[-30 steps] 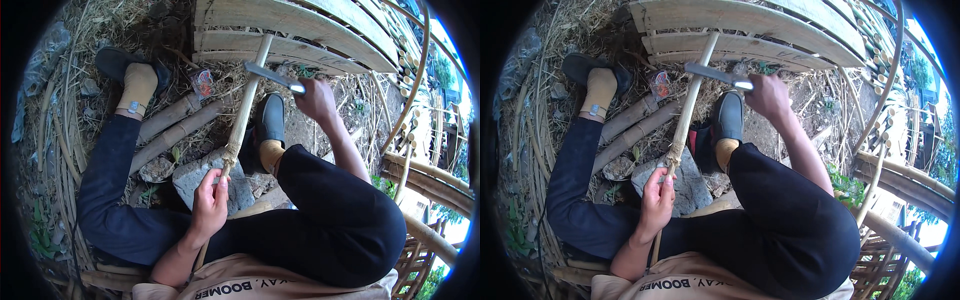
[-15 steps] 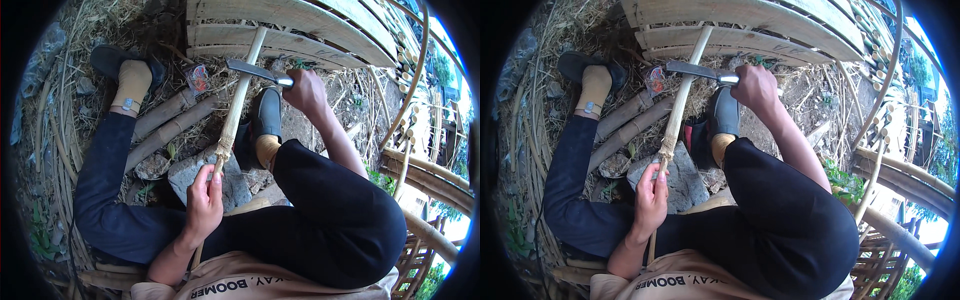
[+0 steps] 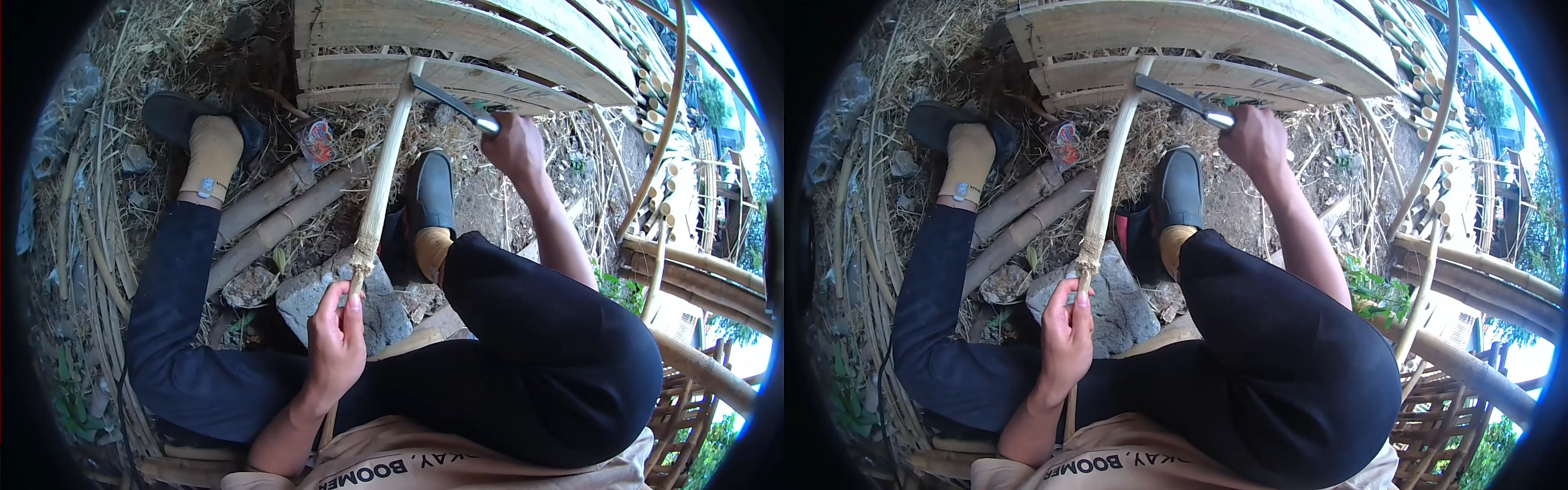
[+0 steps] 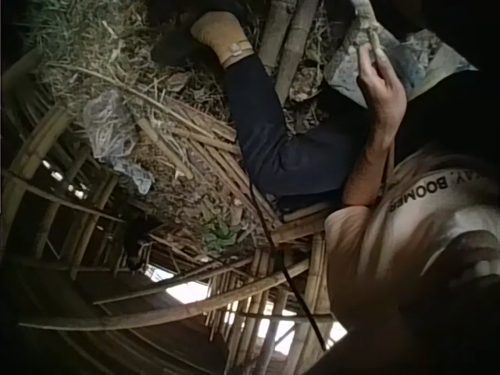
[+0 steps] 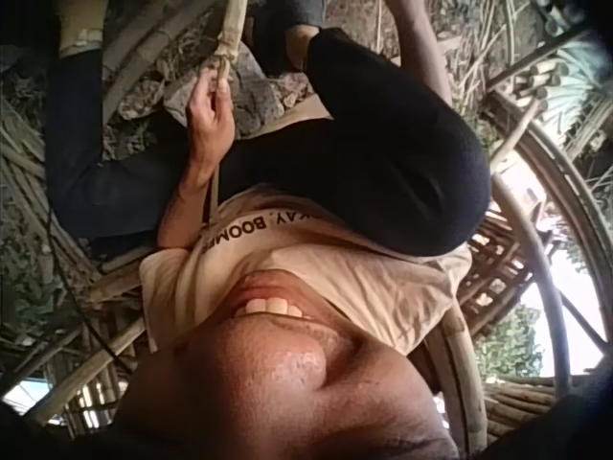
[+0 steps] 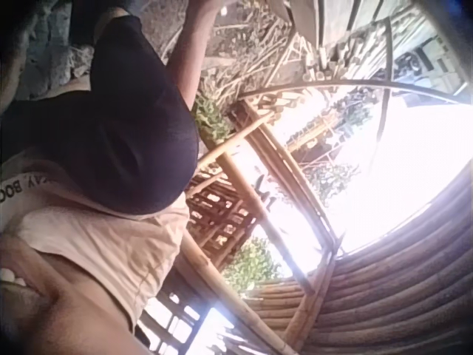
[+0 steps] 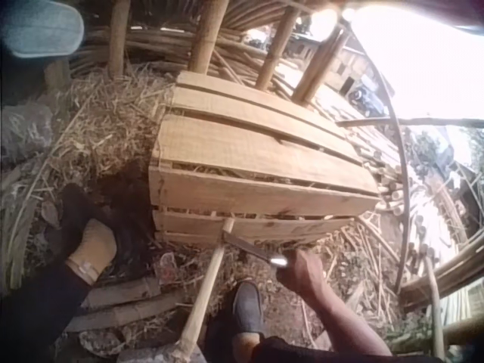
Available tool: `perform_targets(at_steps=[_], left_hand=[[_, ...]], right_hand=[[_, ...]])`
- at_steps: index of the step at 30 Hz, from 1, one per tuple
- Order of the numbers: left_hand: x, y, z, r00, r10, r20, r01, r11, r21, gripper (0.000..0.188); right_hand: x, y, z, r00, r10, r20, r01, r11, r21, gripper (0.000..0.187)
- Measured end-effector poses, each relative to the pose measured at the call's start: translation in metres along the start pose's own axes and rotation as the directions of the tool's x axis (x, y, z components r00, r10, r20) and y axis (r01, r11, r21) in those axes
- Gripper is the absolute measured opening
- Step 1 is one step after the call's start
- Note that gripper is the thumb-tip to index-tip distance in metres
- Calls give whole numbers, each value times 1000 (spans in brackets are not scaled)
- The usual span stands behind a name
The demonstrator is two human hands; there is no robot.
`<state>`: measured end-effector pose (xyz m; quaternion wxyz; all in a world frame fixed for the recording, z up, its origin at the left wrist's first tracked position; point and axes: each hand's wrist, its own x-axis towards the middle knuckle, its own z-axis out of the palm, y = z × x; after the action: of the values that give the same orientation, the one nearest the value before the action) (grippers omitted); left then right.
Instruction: The person shaves the bark off a bamboo pole using a large knife while holding the pole steady against their lap and a stone.
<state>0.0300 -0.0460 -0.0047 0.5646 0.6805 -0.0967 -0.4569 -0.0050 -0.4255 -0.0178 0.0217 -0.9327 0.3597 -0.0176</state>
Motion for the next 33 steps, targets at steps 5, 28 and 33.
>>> perform_targets(at_steps=[5, 28, 33], left_hand=[[1, -3, 1, 1000, 7, -13, -7, 1000, -14, 15], [-2, -3, 5, 997, 59, -45, -53, 991, 120, 16], [-5, -2, 3, 996, 34, -81, -29, 998, 58, 16]], right_hand=[[-15, -9, -8, 993, -68, 95, 61, 996, 69, 20], [25, -8, -29, 996, -88, 20, 90, 974, -210, 24], [-6, -15, -20, 984, -173, 41, 173, 985, 3, 18]])
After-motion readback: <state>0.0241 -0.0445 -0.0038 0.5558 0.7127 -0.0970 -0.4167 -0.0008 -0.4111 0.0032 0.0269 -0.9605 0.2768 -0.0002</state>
